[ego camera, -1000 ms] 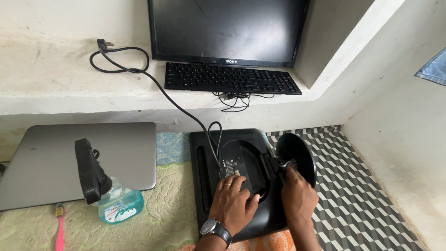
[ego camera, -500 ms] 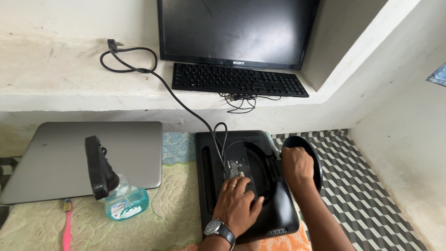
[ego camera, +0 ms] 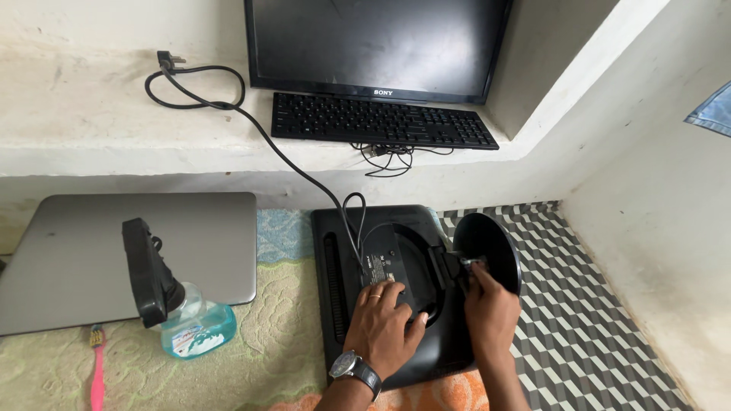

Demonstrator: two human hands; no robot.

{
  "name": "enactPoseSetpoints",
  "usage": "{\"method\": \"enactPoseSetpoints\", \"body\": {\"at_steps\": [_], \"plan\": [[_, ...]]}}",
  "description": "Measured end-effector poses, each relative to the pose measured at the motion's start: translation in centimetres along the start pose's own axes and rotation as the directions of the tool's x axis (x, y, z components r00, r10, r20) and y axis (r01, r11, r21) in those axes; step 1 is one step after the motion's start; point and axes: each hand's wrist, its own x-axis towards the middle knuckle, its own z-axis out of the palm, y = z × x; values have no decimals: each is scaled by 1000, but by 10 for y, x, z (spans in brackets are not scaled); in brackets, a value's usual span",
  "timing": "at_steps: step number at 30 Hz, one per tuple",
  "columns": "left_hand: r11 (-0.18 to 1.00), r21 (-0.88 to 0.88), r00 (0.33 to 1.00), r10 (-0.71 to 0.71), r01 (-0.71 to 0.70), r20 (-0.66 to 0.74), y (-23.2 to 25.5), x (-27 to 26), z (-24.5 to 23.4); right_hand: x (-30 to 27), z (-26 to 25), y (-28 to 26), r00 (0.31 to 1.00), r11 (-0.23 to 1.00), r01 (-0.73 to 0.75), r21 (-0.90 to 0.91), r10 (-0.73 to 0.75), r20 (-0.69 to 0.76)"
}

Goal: The person wipes the back and front of a small monitor with a cloth, then lifts and repositions it on the table. A spray bottle, laptop, and keyboard are visible nearby.

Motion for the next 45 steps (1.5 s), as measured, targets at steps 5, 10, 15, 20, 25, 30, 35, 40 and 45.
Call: {"method": "enactPoseSetpoints", "body": {"at_steps": [5, 10, 15, 20, 25, 30, 35, 40, 45], "plan": [[1000, 7, 1000, 17, -17, -21, 0, -2, 0, -16, 1, 17, 996, 1000, 10, -14, -9, 88], [1000, 8, 999, 14, -14, -33, 2, -1, -1, -5, -7, 19, 985, 999, 42, 32, -47, 165], [1000, 14, 1000, 15, -15, -25, 3, -1, -2, 20, -19, -5, 989, 985, 129, 116, -136, 56], [1000, 19, 1000, -16, 16, 27, 3, 1, 1, 55, -4, -24, 952, 949, 305, 75, -307, 15], [998, 57, 1000, 21, -21, -15, 2, 1, -1, 66, 27, -31, 905, 953, 253, -168, -172, 390], [999, 41, 1000, 17, -17, -15, 4, -1, -3, 56, 28, -24, 841, 837, 476, -269, -343, 419], [1000, 28, 1000, -9, 9, -9, 6, -1, -6, 51, 18, -25, 708, 674, 659, -333, -407, 577], [999, 32, 1000, -11, 11, 6, 6, -2, -5, 54, 4, -26, 669, 658, 696, -286, -452, 590], [999, 37, 1000, -6, 6, -3, 4, -3, -3, 49, -10, -34, 667, 690, 680, -248, -442, 600]]}}
